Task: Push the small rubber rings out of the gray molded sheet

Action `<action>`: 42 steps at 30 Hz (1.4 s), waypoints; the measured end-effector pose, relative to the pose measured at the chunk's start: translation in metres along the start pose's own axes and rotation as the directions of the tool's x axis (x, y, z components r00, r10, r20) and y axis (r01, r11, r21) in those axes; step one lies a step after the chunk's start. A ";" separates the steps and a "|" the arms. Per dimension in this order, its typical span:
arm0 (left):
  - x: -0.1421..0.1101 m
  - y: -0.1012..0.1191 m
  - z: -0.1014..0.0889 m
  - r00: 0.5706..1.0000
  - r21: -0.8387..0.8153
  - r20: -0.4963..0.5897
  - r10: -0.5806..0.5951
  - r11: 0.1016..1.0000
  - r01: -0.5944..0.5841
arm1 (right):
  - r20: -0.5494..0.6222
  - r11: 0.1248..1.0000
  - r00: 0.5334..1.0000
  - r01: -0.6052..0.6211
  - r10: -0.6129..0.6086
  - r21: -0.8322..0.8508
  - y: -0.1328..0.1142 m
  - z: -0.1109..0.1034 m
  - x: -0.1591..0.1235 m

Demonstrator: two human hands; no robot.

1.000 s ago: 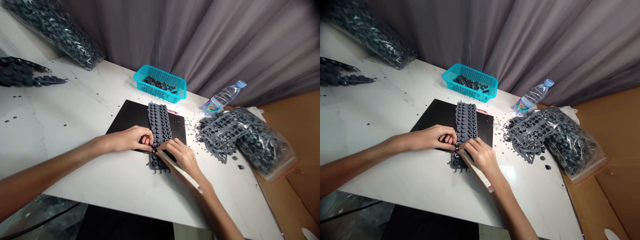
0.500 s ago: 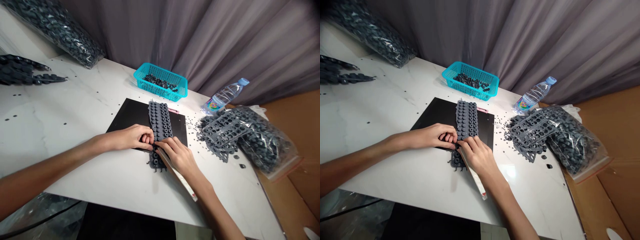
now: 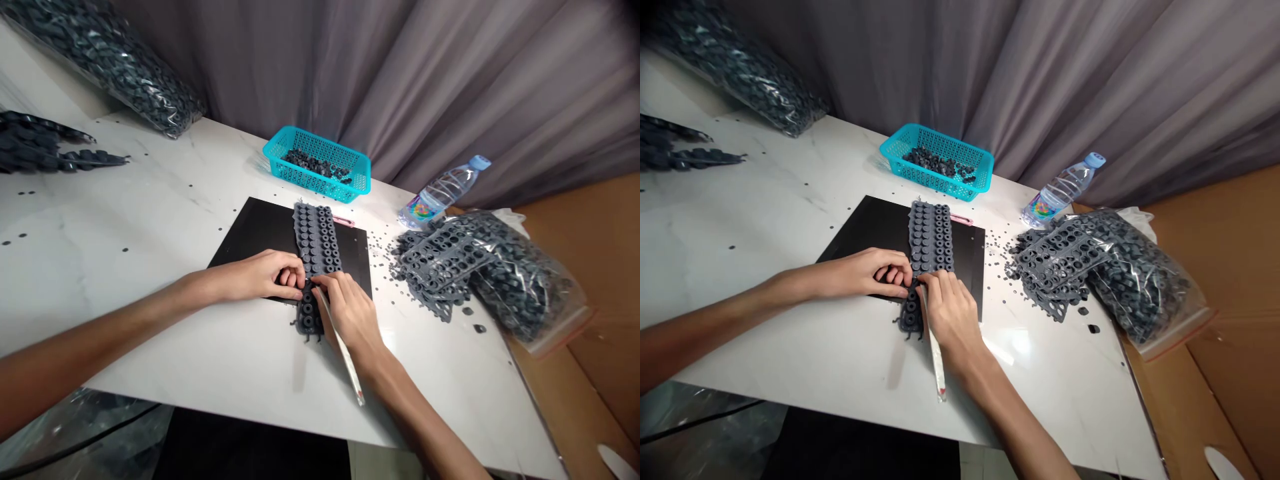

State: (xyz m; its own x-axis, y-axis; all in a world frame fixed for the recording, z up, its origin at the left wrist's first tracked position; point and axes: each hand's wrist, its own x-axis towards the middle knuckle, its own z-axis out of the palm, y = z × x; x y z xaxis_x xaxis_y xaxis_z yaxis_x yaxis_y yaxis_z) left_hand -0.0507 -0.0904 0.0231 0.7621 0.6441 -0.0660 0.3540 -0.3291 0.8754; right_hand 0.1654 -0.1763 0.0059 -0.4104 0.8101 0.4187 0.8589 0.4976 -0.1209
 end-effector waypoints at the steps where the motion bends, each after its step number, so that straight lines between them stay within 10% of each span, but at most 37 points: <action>1: 0.000 0.000 0.000 1.000 0.006 -0.002 0.000 1.000 0.000 | -0.006 0.999 1.000 -0.023 0.023 0.029 -0.001 0.000 0.000; 10: 0.001 0.002 -0.001 1.000 0.047 0.015 0.017 0.999 -0.018 | -0.080 0.904 0.927 -0.335 0.367 0.264 0.026 -0.022 0.002; 19: -0.003 0.005 -0.001 1.000 0.063 0.017 0.011 0.998 -0.012 | -0.086 0.865 0.864 -0.500 0.496 -0.029 0.107 -0.036 -0.027; 24: -0.005 0.011 -0.004 0.998 0.174 0.046 0.034 0.984 -0.042 | 0.027 0.858 0.888 -0.452 0.460 0.243 0.076 -0.032 -0.011; 29: -0.005 0.010 -0.007 0.994 0.112 0.083 0.075 0.990 -0.084 | 0.161 0.898 0.974 -0.211 0.159 0.387 0.037 -0.024 0.003; 36: -0.003 0.011 -0.005 0.988 0.174 -0.128 0.091 0.982 -0.068 | 0.248 0.893 0.957 -0.241 0.152 0.380 0.033 -0.033 -0.001; 42: -0.003 0.006 -0.002 0.991 0.143 -0.056 0.123 0.983 -0.114 | 0.310 0.862 0.936 -0.293 0.169 0.414 0.030 -0.050 0.000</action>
State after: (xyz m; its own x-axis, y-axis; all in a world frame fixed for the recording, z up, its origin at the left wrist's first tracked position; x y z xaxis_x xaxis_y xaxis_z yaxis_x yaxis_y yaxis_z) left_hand -0.0518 -0.0929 0.0294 0.7684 0.6363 0.0688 0.3390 -0.4958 0.7995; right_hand 0.2063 -0.1774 0.0472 -0.3334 0.9382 0.0926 0.7339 0.3199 -0.5992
